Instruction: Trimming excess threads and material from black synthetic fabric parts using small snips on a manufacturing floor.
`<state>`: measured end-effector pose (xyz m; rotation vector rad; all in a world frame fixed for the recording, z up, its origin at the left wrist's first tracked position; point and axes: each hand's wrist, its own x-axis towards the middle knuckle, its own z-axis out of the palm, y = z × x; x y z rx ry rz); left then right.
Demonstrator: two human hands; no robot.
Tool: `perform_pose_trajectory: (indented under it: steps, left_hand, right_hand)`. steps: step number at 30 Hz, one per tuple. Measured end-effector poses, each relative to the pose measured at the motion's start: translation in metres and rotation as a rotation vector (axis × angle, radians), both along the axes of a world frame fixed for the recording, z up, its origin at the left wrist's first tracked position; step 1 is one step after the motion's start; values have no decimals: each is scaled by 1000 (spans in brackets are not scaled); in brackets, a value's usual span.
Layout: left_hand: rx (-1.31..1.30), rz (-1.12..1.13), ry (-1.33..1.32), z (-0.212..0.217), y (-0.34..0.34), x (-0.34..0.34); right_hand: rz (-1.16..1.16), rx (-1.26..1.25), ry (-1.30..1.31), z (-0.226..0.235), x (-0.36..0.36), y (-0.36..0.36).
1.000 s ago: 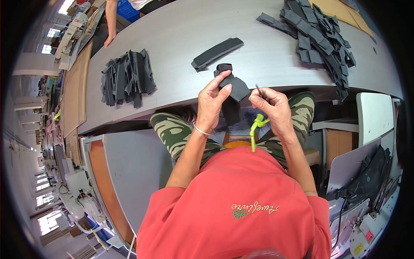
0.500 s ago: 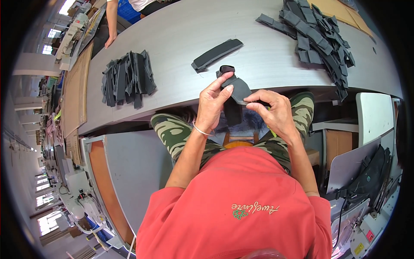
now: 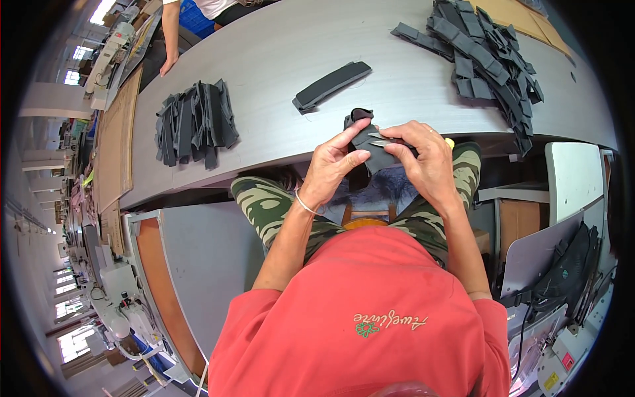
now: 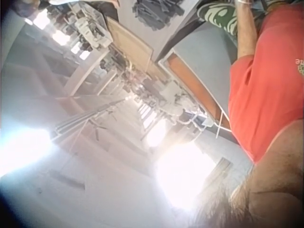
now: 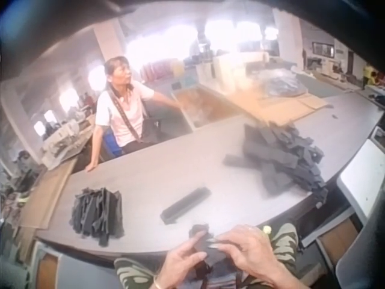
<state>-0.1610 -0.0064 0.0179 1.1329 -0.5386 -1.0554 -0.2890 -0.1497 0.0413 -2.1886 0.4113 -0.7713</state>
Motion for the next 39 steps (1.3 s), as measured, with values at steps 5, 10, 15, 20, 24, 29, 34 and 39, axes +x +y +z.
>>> perform_pose_trajectory:
  steps: [5,10,15,20,24,29,34,39]
  left_hand:
    - [2,6,-75,1,0,0]
    - [-25,-16,-52,-2,-3,1]
    - [-20,-27,-88,-4,-2,2]
    - [-2,-34,-148,-6,-1,2]
    - [13,-33,-187,-5,0,2]
    - [17,-30,-218,-3,1,1]
    - [11,-27,-199,-3,2,-1]
    - [63,-42,-262,-7,7,3]
  right_hand:
    - [28,-169,26,-1,2,-1]
    - [62,-169,36,-2,4,0]
    - [95,-88,9,-6,6,2]
    - [89,29,32,-8,4,4]
    - [90,90,50,-8,4,6]
    - [77,93,49,-7,4,8]
    - [75,33,37,-10,4,8]
    - [89,133,-4,-14,2,10]
